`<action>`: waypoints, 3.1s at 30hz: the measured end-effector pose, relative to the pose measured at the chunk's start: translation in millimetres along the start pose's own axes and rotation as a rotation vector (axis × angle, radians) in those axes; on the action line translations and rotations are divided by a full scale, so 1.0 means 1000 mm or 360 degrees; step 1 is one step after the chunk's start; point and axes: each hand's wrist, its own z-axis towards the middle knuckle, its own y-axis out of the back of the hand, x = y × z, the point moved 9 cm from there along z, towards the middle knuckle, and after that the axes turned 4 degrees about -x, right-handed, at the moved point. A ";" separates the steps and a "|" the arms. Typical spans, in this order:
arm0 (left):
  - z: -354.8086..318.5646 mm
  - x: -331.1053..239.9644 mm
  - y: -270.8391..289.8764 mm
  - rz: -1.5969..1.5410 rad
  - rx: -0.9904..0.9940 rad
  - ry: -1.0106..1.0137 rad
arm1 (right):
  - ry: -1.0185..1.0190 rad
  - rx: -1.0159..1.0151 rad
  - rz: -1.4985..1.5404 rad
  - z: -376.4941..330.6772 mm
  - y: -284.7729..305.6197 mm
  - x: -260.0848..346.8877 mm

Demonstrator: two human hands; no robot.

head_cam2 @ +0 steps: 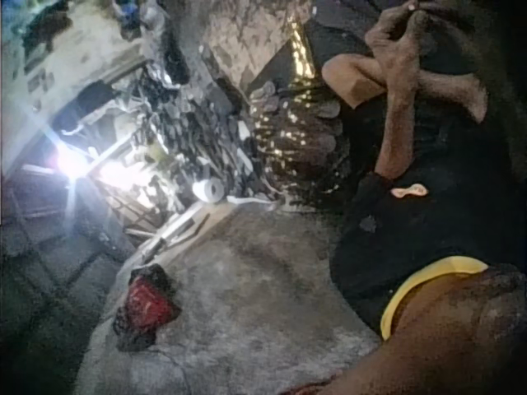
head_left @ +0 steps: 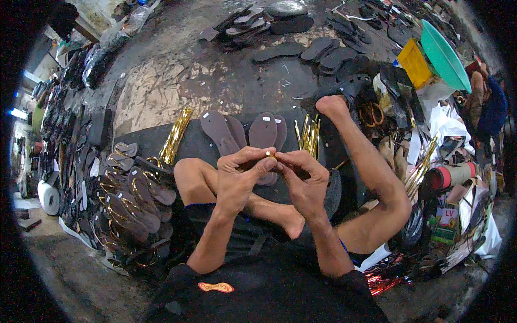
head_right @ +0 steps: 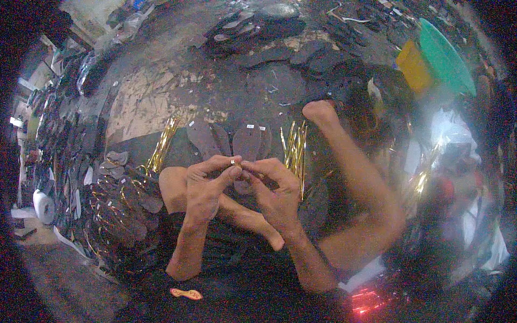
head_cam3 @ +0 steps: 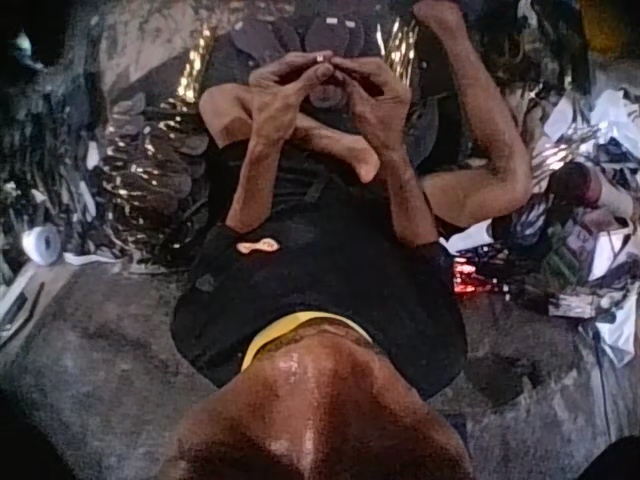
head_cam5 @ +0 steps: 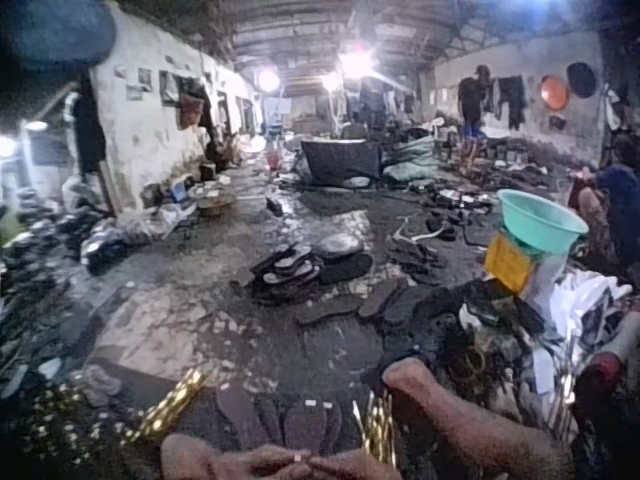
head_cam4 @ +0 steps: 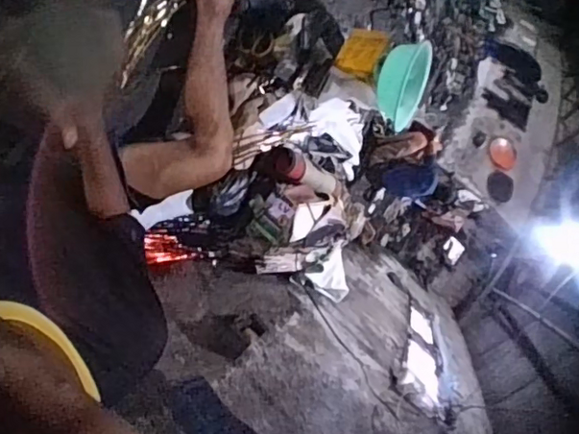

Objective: The person sits on the floor and decorates brown slipper soles by wrapping gold metallic strips around the straps. They cut the strips with scissors, wrap them around the strap, and place the finished slipper aside.

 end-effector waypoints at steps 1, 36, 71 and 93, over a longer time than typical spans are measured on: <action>0.002 0.003 0.000 0.0001 0.0017 0.0021 | -0.0015 0.0003 -0.0002 0.003 0.002 -0.004; -0.030 -0.014 -0.018 0.1124 -0.0133 -0.0408 | 0.0595 -0.0228 -0.1146 -0.001 0.010 0.024; -0.025 -0.053 -0.037 0.1548 0.0415 -0.0798 | -0.0068 0.0183 -0.0567 -0.001 0.027 0.005; -0.014 0.017 -0.017 -0.0298 -0.0264 0.0104 | -0.0086 -0.0004 -0.0519 0.020 0.020 0.009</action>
